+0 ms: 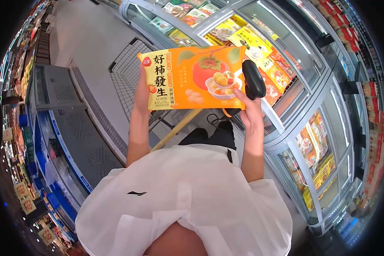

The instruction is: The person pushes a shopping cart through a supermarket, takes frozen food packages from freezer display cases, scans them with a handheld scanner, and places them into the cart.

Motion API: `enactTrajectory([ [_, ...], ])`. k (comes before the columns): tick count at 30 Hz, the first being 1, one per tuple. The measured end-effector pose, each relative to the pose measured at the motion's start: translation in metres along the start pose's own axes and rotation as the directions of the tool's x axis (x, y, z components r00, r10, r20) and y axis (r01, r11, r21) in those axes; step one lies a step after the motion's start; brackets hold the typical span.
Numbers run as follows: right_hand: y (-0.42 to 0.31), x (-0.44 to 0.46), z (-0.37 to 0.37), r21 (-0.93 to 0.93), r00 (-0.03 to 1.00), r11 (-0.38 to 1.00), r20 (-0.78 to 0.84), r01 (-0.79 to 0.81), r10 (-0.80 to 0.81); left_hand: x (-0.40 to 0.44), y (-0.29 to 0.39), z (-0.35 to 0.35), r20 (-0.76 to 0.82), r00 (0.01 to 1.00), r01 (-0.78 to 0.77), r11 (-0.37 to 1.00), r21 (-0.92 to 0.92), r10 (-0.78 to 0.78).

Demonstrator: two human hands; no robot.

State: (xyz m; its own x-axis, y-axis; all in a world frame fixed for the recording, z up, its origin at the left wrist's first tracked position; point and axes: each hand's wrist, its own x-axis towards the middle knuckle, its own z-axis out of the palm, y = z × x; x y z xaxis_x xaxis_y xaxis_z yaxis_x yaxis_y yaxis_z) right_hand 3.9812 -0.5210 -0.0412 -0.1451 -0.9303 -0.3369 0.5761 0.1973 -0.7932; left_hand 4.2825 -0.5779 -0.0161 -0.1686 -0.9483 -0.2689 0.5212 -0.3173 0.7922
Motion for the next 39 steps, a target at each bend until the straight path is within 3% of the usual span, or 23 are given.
enactTrajectory([
  [4,0.029,-0.022,0.037,0.036,0.999,0.999,-0.011,-0.037,0.037,-0.048,0.028,-0.024,-0.103,0.993,-0.054,0.998,-0.012,0.052],
  [8,0.04,-0.032,0.066,0.035,0.992,0.998,0.115,-0.056,0.051,-0.081,0.036,-0.059,-0.077,0.993,-0.089,0.993,-0.073,0.084],
  [13,0.05,-0.027,0.087,-0.027,0.989,0.998,0.137,-0.06,0.063,-0.109,0.027,-0.085,-0.103,0.982,-0.174,0.964,-0.201,0.156],
  [19,0.058,-0.03,0.096,-0.016,0.979,0.997,0.19,-0.069,0.071,-0.126,0.02,-0.098,-0.155,0.963,-0.249,0.946,-0.206,0.22],
  [37,0.049,-0.031,0.079,0.023,0.983,0.997,0.171,-0.069,0.064,-0.124,0.011,-0.084,-0.142,0.969,-0.232,0.946,-0.227,0.204],
  [39,0.047,-0.033,0.08,0.034,0.986,0.998,0.155,-0.059,0.053,-0.121,0.011,-0.081,-0.171,0.978,-0.154,0.968,-0.199,0.121],
])
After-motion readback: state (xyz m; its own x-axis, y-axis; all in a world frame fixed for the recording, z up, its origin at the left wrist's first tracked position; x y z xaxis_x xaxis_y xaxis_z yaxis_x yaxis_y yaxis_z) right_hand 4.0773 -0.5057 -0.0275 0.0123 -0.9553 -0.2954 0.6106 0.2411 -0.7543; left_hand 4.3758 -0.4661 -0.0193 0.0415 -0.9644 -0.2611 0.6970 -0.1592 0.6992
